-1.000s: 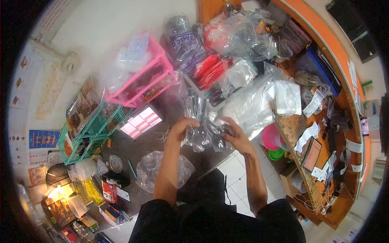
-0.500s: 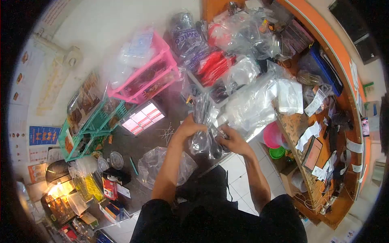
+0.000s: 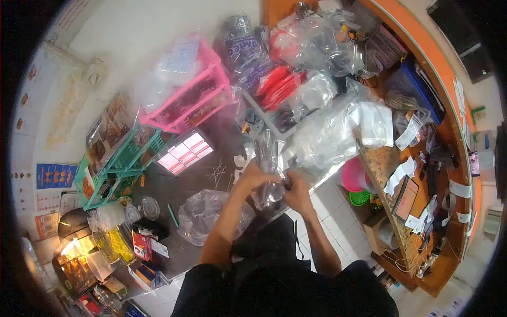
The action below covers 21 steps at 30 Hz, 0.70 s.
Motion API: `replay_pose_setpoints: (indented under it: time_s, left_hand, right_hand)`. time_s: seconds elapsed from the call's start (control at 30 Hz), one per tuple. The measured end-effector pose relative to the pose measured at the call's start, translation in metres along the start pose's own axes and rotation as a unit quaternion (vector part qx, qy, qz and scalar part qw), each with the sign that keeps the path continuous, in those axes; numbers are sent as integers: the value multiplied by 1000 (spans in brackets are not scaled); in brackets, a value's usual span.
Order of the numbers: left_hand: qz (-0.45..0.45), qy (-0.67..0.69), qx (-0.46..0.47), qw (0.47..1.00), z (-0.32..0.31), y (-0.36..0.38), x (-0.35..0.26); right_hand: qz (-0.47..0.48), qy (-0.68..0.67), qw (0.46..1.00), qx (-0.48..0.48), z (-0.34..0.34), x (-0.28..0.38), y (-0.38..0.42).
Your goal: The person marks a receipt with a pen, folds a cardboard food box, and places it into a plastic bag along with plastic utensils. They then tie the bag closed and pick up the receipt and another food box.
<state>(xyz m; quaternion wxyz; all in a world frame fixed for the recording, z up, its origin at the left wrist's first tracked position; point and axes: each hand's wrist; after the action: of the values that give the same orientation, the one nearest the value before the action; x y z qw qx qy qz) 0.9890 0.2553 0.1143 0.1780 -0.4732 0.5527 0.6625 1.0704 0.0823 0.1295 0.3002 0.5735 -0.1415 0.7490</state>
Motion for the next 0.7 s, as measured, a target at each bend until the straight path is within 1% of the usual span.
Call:
replay_pose_setpoints:
  time_s: [0.03,0.07,0.1,0.13,0.17,0.2,0.23,0.3,0.33,0.37,0.4,0.43,0.47,0.5,0.53,0.57,0.6,0.63,0.7]
  left_hand:
    - [0,13,13,1000,14,5,7]
    - [-3,24,31,999,27,8,11]
    - [-7,35,51,998,31,9,12]
    - [-19,9,18,1000,27,16,-2]
    - [8,0,2,1000,22,24,-18]
    - [35,-9,-16,999,17,36,-48]
    - [60,-19,-34,997,15,42,-64]
    - [43,16,-14,999,22,28,-41]
    - [36,34,-4,999,24,25,-37]
    - [30,43,-8,999,26,26,-33]
    - [27,50,-10,998,24,31,-34]
    - [22,55,-8,998,23,32,-37]
    - [6,61,17,998,23,28,-36]
    - [-7,68,42,997,24,25,-32]
    - [-22,75,66,995,24,21,-28]
    - [-16,71,68,995,23,15,-26]
    - [-12,68,68,995,22,8,-24]
    - [-10,66,67,996,21,0,-24]
    - [-30,58,71,995,21,-2,-19]
  right_hand:
    - [-65,-95,989,94,5,4,4]
    - [-129,-229,949,174,11,-5,5]
    - [-156,-258,938,170,10,-4,7]
    - [-181,-286,926,166,10,-1,9]
    - [-207,-313,913,163,8,3,12]
    - [-177,-332,914,153,4,8,14]
    - [-191,-341,909,148,1,5,18]
    - [-217,-358,898,136,-1,-5,27]
    - [-104,-196,968,115,-1,-7,31]
    - [-46,-77,991,99,1,-12,33]
    - [10,42,996,79,4,-15,36]
    - [66,161,983,53,9,-17,37]
    - [-84,-71,982,156,23,-16,39]
    - [-160,-201,953,163,24,-20,42]
    - [-228,-327,902,167,24,-27,44]
    - [-289,-447,830,168,23,-31,48]
    - [-205,-303,927,87,-2,-22,56]
    - [-8,109,991,-79,-22,-10,62]
    - [-50,98,993,-40,-22,-13,71]
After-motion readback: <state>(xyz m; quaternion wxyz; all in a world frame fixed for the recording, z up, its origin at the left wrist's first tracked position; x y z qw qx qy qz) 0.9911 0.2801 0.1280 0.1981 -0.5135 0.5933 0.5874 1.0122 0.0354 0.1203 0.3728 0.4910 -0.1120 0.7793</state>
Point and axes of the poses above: each hand's wrist, its own y-axis away from the middle knuckle, its own z-axis out of the back of the hand, x = y × z, and after that the axes turned 1 degree about z, right-handed
